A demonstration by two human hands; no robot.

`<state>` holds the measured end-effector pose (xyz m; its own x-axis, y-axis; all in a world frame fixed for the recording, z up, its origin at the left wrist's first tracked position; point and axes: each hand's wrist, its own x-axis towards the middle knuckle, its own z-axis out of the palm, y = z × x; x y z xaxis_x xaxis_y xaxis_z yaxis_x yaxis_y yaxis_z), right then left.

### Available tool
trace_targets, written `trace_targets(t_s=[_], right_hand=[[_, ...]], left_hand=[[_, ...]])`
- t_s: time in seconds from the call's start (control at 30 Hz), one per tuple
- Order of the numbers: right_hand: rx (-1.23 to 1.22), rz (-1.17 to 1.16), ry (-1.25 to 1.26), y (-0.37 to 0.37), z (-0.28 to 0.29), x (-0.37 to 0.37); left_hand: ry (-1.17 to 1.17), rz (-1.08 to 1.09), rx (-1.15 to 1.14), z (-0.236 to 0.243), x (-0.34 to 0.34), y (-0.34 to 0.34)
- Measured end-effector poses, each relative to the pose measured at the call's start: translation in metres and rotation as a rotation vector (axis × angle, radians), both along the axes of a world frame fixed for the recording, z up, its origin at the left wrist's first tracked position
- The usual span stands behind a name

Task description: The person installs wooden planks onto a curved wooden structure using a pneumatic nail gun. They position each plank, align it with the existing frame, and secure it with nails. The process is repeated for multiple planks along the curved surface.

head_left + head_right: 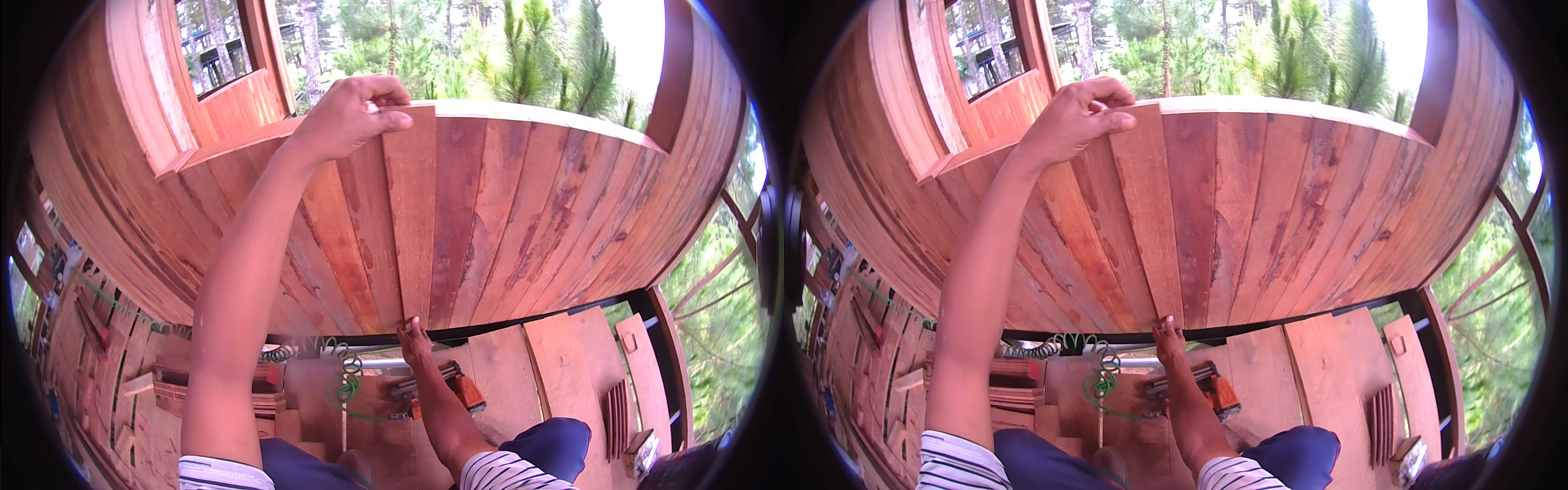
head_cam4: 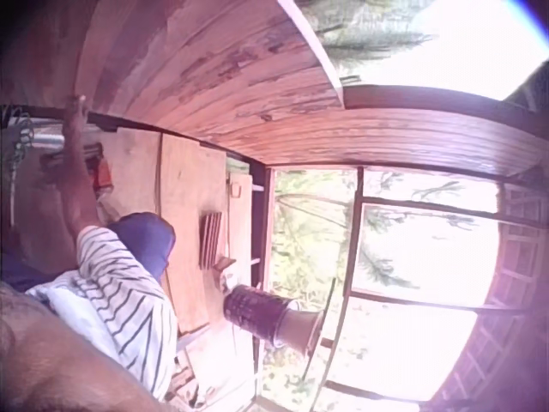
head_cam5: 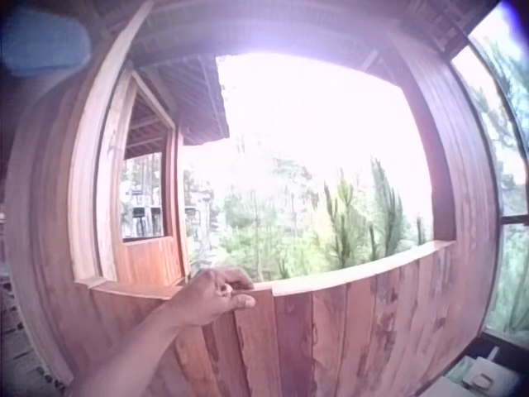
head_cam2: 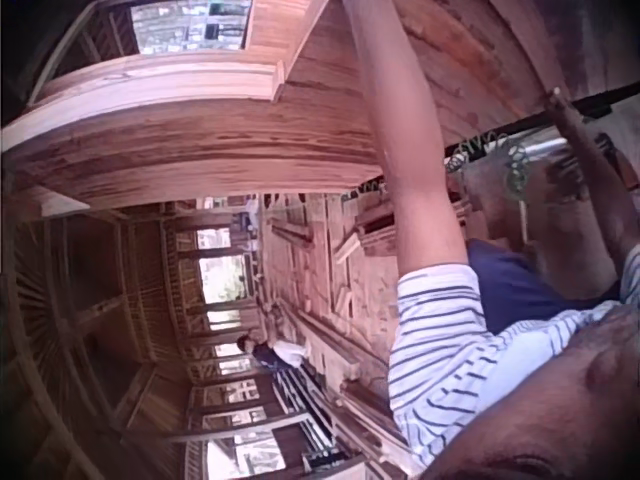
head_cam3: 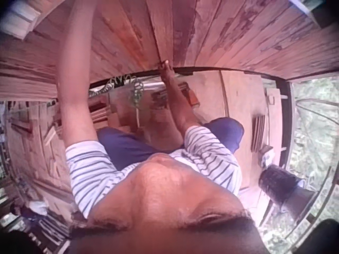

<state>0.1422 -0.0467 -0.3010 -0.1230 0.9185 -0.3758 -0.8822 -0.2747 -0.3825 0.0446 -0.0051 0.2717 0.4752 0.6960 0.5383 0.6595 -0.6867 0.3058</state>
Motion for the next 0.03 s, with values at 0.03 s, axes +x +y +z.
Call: trace_targets(t_s=[0.03], right_hand=[[0.015, 0.007, -0.017, 0.0078, -0.0138, 0.0123]], left_hand=[[0.015, -0.039, -0.055, 0.0039, 0.0043, 0.0043]])
